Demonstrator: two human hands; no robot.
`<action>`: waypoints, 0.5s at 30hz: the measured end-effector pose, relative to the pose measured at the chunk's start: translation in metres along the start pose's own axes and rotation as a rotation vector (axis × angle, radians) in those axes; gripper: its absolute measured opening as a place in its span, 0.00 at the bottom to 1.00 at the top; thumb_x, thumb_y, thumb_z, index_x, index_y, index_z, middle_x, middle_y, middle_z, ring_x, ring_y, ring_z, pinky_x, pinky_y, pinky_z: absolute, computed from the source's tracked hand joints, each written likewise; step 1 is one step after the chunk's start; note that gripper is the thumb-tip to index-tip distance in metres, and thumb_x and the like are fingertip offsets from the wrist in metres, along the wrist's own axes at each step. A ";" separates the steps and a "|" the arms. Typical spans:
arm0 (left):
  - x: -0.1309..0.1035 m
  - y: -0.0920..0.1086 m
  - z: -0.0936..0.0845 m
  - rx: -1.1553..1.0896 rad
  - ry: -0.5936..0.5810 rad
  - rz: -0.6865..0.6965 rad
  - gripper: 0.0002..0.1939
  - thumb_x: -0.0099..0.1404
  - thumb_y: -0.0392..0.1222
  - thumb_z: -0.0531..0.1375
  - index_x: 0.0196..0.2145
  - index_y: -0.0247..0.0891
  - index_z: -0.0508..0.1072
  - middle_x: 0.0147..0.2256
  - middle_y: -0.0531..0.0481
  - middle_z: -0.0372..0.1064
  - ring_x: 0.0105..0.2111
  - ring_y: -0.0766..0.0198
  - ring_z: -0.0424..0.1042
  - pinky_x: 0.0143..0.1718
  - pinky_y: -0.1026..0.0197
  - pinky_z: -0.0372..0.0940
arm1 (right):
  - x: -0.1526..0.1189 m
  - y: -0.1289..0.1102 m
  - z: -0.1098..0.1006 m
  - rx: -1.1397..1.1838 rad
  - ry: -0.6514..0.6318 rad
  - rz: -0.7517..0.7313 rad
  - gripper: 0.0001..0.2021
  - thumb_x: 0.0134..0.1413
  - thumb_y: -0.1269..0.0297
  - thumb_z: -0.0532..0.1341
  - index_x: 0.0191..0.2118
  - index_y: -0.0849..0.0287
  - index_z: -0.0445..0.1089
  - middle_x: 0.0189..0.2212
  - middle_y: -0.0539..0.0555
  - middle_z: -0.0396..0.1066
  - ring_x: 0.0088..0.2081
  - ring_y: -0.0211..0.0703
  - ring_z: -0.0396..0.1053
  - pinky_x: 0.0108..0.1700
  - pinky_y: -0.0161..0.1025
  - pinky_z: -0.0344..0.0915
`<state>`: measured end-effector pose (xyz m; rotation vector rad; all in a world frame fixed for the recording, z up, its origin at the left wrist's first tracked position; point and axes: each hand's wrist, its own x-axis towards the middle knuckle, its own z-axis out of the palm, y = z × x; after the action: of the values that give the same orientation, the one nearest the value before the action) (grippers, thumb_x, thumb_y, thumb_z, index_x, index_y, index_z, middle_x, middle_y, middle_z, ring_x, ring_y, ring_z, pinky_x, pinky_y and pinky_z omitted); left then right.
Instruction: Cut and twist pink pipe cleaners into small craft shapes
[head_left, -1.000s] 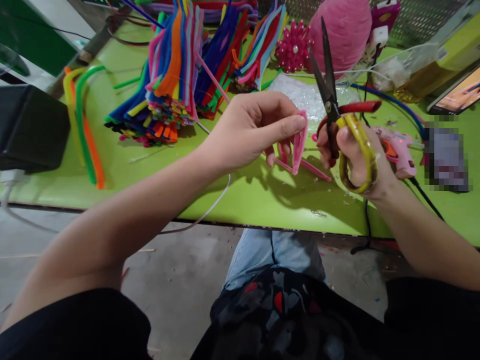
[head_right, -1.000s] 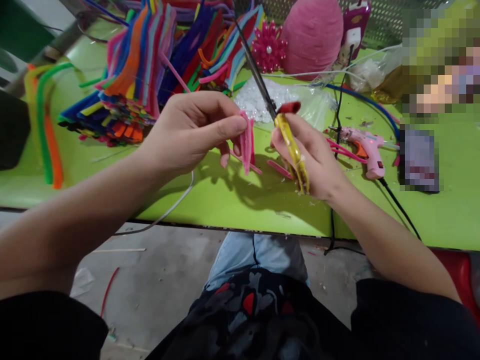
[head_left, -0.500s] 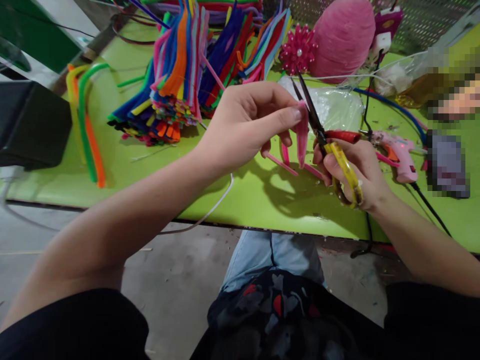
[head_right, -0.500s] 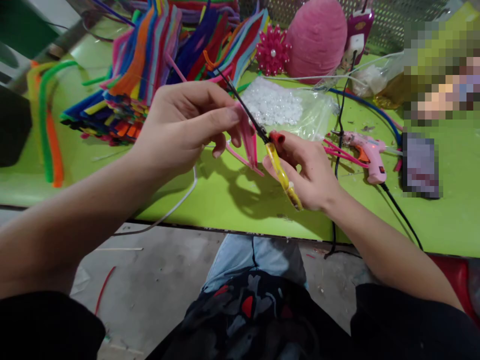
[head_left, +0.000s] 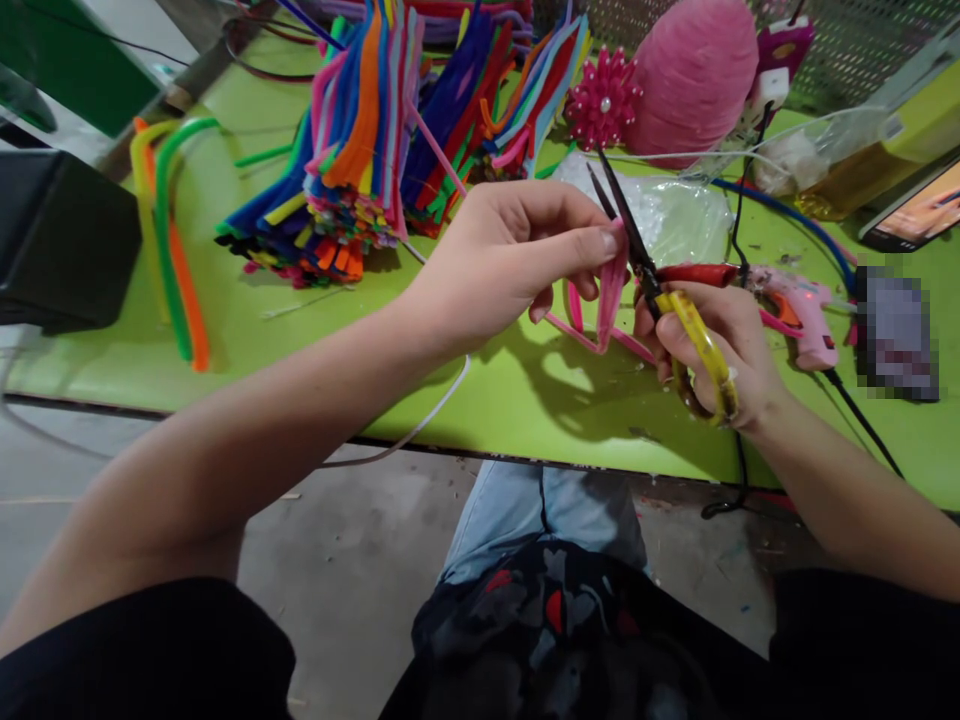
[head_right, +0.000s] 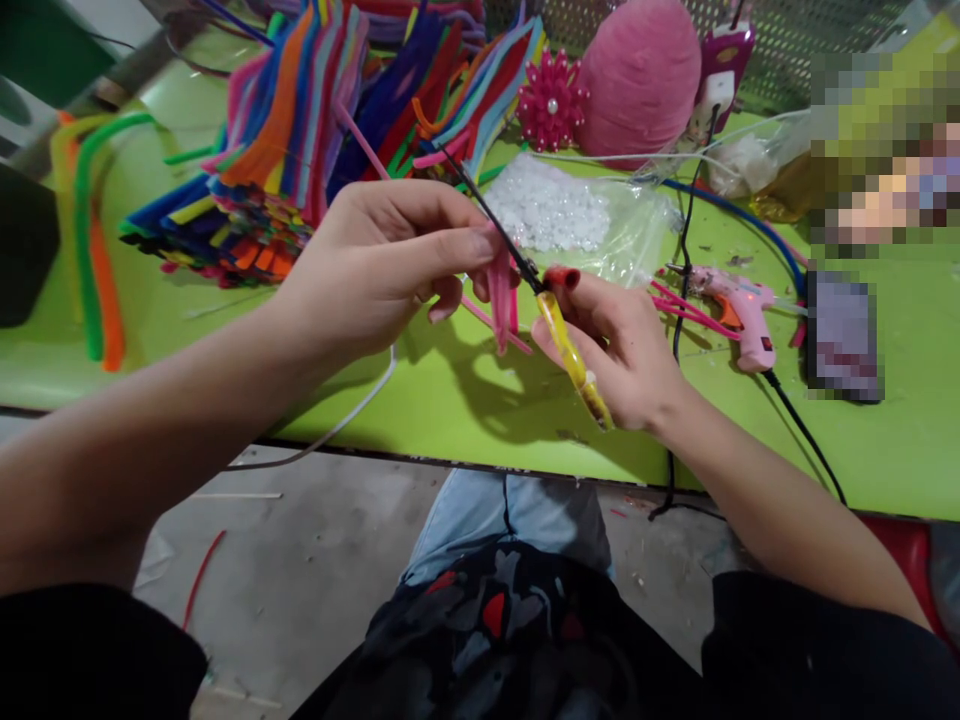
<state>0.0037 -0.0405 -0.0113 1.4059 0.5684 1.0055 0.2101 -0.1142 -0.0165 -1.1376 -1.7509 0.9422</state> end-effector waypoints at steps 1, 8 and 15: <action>0.000 0.000 0.000 -0.008 0.003 -0.003 0.06 0.65 0.37 0.69 0.28 0.40 0.81 0.25 0.52 0.76 0.22 0.69 0.68 0.15 0.65 0.56 | 0.000 0.000 0.000 0.011 -0.001 0.000 0.27 0.62 0.39 0.67 0.28 0.56 0.62 0.20 0.45 0.58 0.20 0.32 0.55 0.20 0.35 0.45; 0.000 -0.003 0.001 -0.053 0.022 -0.094 0.10 0.60 0.44 0.75 0.29 0.40 0.78 0.27 0.51 0.76 0.26 0.67 0.71 0.16 0.66 0.56 | 0.000 0.000 0.004 0.012 0.022 -0.005 0.27 0.63 0.38 0.66 0.27 0.56 0.63 0.22 0.47 0.54 0.22 0.34 0.52 0.22 0.36 0.46; -0.002 0.005 0.005 -0.114 0.036 -0.160 0.09 0.66 0.32 0.67 0.28 0.37 0.76 0.26 0.52 0.73 0.23 0.72 0.70 0.14 0.70 0.55 | -0.001 -0.003 0.003 -0.059 0.037 -0.117 0.28 0.67 0.42 0.64 0.25 0.57 0.58 0.21 0.46 0.51 0.22 0.32 0.48 0.26 0.38 0.44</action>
<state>0.0060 -0.0458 -0.0062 1.2242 0.6303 0.9219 0.2062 -0.1163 -0.0152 -1.0704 -1.8045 0.7989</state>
